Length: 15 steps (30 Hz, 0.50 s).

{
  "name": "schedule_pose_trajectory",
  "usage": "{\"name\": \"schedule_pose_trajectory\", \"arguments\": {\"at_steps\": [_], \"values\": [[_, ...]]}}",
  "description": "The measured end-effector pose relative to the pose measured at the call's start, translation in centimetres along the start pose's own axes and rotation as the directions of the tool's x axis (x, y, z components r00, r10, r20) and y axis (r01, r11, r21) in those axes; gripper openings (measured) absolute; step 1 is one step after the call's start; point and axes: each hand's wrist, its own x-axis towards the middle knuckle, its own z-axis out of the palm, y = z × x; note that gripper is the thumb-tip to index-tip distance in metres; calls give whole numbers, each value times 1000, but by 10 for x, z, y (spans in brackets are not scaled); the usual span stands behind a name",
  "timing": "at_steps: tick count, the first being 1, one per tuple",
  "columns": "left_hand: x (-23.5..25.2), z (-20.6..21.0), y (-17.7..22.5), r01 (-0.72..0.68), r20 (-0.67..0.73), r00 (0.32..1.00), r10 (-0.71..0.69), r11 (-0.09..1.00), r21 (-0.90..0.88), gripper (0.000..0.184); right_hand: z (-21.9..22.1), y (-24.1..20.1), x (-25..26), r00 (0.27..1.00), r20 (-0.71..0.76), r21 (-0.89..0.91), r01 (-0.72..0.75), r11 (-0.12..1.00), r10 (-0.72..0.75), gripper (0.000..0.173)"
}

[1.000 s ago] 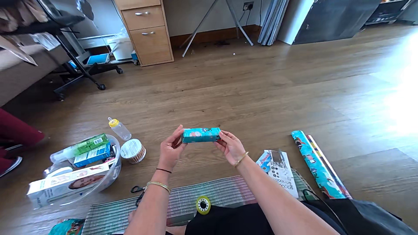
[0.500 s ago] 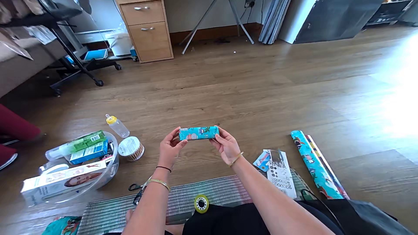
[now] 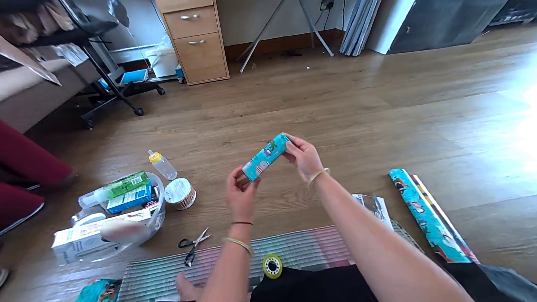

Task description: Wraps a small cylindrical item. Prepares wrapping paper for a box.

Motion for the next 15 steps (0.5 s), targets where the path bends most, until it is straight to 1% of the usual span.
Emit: {"name": "schedule_pose_trajectory", "arguments": {"at_steps": [2,3,5,7,9,11,13,15], "values": [[-25,26,-7,105,-161,979,-125,986,-128,57,-1,-14,24,981,196,-95,28,995,-8,29],[-37,37,-9,151,-217,959,-183,976,-159,57,1,-20,34,951,310,-149,41,988,7,27],[-52,51,-13,227,-276,923,-269,958,-173,56,6,-28,48,850,522,-236,68,969,67,26],[-56,58,-13,270,-314,893,-321,943,-196,57,15,-36,60,745,655,-296,99,950,126,27],[-54,58,-10,267,-336,883,-327,940,-213,57,25,-42,67,691,704,-313,98,945,161,26],[-51,55,-9,251,-337,889,-311,945,-211,57,30,-45,69,676,721,-302,109,947,152,26],[-45,46,-5,245,-313,909,-276,960,-138,58,29,-45,66,705,702,-272,134,953,102,27],[-26,33,6,223,-244,947,-210,974,28,59,21,-42,63,777,629,-178,165,970,-16,29]]}}
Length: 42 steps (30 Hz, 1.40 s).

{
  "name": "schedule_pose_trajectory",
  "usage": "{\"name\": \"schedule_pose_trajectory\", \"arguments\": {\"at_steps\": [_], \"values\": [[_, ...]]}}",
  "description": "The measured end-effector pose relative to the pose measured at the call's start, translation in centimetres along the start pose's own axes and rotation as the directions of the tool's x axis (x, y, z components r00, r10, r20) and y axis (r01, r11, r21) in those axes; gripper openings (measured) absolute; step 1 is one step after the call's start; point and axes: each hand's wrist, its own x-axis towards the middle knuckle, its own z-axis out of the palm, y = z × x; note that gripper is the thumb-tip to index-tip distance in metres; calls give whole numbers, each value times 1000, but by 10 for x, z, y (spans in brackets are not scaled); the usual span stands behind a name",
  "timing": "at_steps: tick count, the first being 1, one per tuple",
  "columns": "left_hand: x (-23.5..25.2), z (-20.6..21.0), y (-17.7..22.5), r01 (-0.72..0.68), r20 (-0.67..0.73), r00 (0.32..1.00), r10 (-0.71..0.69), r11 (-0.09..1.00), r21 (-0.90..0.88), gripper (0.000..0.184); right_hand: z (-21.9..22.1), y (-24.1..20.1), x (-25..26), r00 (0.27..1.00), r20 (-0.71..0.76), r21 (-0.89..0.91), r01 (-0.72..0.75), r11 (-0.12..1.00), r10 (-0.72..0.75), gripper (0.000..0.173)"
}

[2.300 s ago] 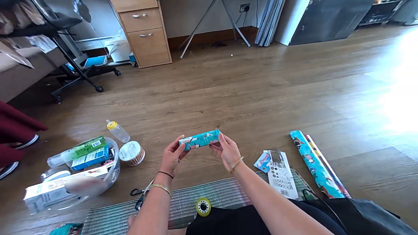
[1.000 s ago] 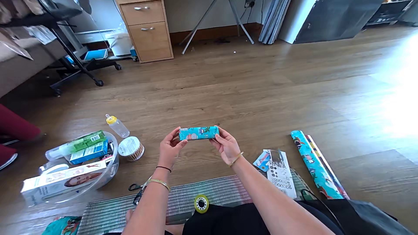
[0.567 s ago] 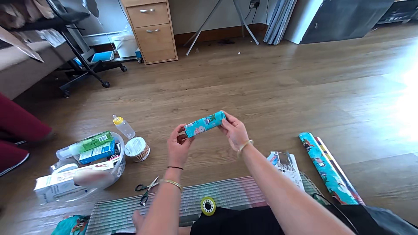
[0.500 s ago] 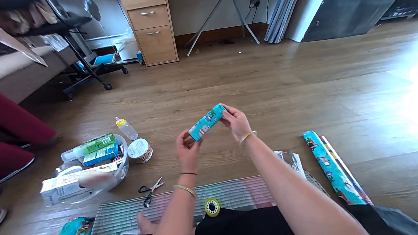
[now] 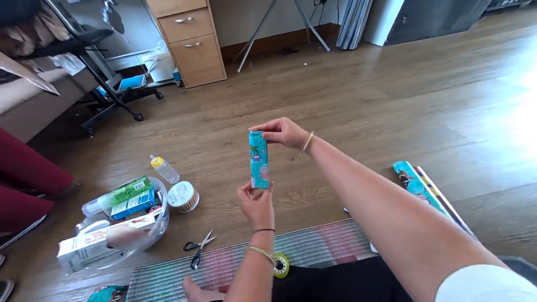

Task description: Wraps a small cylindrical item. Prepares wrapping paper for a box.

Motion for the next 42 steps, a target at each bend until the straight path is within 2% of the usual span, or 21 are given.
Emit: {"name": "schedule_pose_trajectory", "arguments": {"at_steps": [2,3,5,7,8,10,11,13,15,17,19,21,23,25,27,29,31,33,38,42], "values": [[36,-12,24,-124,141,985,101,978,167,63,-1,4,-12,973,-208,101,126,987,-103,33],[57,-17,40,-203,216,964,155,954,220,63,4,6,-19,930,-347,151,187,971,-125,34],[98,-21,83,-382,374,889,266,880,283,58,27,9,-29,766,-637,240,299,924,-83,36],[132,-16,131,-634,561,727,395,700,328,54,55,13,-35,607,-795,325,400,857,18,45],[144,-11,152,-750,654,622,429,566,342,54,69,16,-39,562,-823,386,452,804,80,50],[157,0,189,-881,810,452,373,329,340,52,96,23,-44,535,-817,524,533,664,214,55],[159,5,203,-908,860,404,311,253,335,51,105,25,-45,539,-797,582,562,587,274,54],[158,13,220,-926,906,372,202,157,344,53,119,28,-48,556,-754,654,593,469,348,49],[156,15,224,-920,910,385,153,136,367,55,126,28,-49,558,-736,677,611,411,383,48],[156,10,218,-912,898,405,171,145,384,54,125,31,-50,566,-734,679,609,410,374,47],[153,-2,201,-897,871,434,230,199,394,52,121,32,-54,566,-742,669,582,463,360,44],[142,-18,172,-857,801,494,338,345,383,51,116,30,-61,553,-766,619,498,607,328,39],[115,-35,134,-727,668,633,391,597,339,53,109,31,-75,584,-767,527,339,779,264,39],[85,-56,99,-503,534,790,301,816,285,57,106,36,-81,594,-760,480,239,844,264,35],[60,-71,63,-316,419,888,191,915,251,63,108,44,-83,578,-750,487,154,860,322,32],[46,-76,33,-163,326,942,78,956,245,67,115,54,-84,556,-735,513,80,855,388,35],[40,-77,21,-33,289,957,-10,989,146,69,121,62,-84,541,-723,527,33,849,428,37],[39,-78,19,40,271,961,-50,998,43,62,125,68,-85,535,-716,529,-5,849,449,38],[47,-88,23,76,261,957,-124,980,185,48,131,70,-88,527,-730,492,-35,870,435,36],[48,-87,17,112,244,957,-155,977,180,44,131,76,-92,551,-790,260,-97,961,269,32]]}}
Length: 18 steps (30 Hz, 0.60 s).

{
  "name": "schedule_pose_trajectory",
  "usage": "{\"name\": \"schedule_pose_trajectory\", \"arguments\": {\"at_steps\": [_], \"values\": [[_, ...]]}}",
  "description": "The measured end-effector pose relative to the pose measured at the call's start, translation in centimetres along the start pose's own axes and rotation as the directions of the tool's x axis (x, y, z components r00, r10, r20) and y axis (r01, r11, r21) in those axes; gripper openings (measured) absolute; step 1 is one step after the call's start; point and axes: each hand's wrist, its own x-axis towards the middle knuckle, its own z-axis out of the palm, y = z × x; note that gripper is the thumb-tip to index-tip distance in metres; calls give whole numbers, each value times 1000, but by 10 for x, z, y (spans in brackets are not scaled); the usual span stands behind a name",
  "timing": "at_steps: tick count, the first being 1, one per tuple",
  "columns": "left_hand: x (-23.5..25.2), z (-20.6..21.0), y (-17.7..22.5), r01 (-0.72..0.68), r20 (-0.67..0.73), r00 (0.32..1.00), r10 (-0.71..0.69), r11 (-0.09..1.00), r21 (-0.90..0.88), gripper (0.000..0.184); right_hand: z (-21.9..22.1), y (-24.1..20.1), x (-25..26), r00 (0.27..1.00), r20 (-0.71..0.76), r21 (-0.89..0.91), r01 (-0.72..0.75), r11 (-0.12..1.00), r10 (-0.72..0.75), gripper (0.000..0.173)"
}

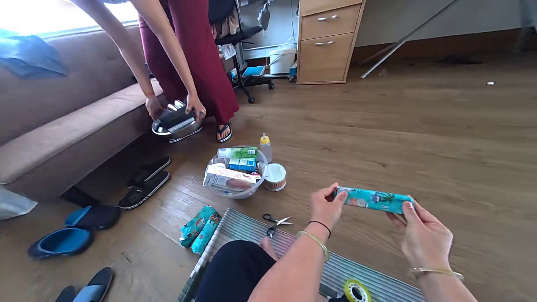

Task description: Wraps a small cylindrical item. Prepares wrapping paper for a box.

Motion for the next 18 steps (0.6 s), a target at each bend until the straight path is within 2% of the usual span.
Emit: {"name": "schedule_pose_trajectory", "arguments": {"at_steps": [4,7,12,18], "values": [[-1,7,-5,-4,13,1000,4,1000,15,42,-9,3,5,981,37,-229,194,954,-191,31],[-4,12,-4,-7,43,999,5,999,36,39,-16,1,9,965,34,-343,254,904,-258,30],[-3,14,-10,-44,70,997,44,999,-10,31,-18,-1,8,954,23,-367,286,885,-299,26],[-11,14,-10,-31,68,997,33,999,-20,32,-19,-6,3,961,45,-371,269,889,-272,27]]}}
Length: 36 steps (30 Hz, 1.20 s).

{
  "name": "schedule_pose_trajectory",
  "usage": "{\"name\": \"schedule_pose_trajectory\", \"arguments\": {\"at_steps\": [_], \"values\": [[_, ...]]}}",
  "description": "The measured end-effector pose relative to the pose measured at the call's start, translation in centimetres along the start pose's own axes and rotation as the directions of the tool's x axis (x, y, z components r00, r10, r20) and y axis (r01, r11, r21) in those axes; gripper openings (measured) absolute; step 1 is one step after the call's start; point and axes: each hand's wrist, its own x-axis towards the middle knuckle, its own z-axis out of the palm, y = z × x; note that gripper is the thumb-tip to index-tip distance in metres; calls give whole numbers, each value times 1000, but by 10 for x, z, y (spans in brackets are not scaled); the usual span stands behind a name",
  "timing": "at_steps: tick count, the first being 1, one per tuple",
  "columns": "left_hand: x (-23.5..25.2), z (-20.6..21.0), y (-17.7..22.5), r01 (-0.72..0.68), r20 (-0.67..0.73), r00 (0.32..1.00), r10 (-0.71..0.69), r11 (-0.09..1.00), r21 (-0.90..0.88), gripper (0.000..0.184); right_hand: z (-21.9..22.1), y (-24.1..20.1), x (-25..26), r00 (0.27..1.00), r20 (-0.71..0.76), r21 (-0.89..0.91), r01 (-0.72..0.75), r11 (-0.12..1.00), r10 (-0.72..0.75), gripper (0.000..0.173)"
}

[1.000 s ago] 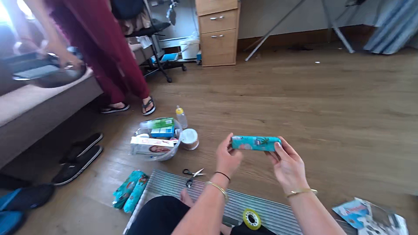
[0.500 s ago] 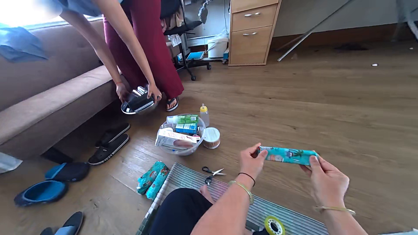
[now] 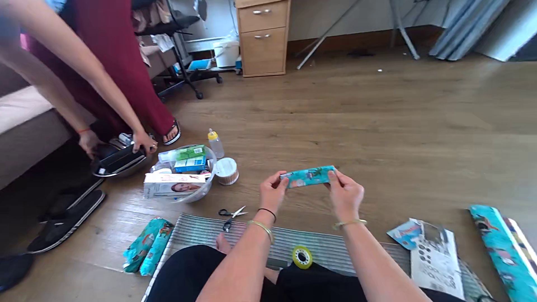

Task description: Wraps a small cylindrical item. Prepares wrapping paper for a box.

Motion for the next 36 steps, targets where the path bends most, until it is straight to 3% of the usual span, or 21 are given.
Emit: {"name": "schedule_pose_trajectory", "arguments": {"at_steps": [11,16,24,30,33,36], "values": [[-2,-4,-6,15,-15,1000,-16,998,-66,32,-8,1,1,993,106,23,-55,998,52,36],[-3,-6,-8,52,-31,998,-57,990,-135,33,-36,-25,-9,949,284,-88,-121,989,141,65],[-9,8,18,282,-100,926,-363,846,-453,31,-84,-36,-36,902,398,-270,-61,961,170,63],[-47,-30,78,168,-143,947,-288,821,-546,26,-95,-33,-33,879,402,-260,-159,952,256,50],[-80,-79,101,16,-262,950,-171,863,-506,26,-94,-32,-30,884,408,-233,-140,962,227,46],[-113,-150,96,-199,-460,888,-31,874,-444,25,-94,-33,-29,889,412,-207,-124,970,202,44]]}}
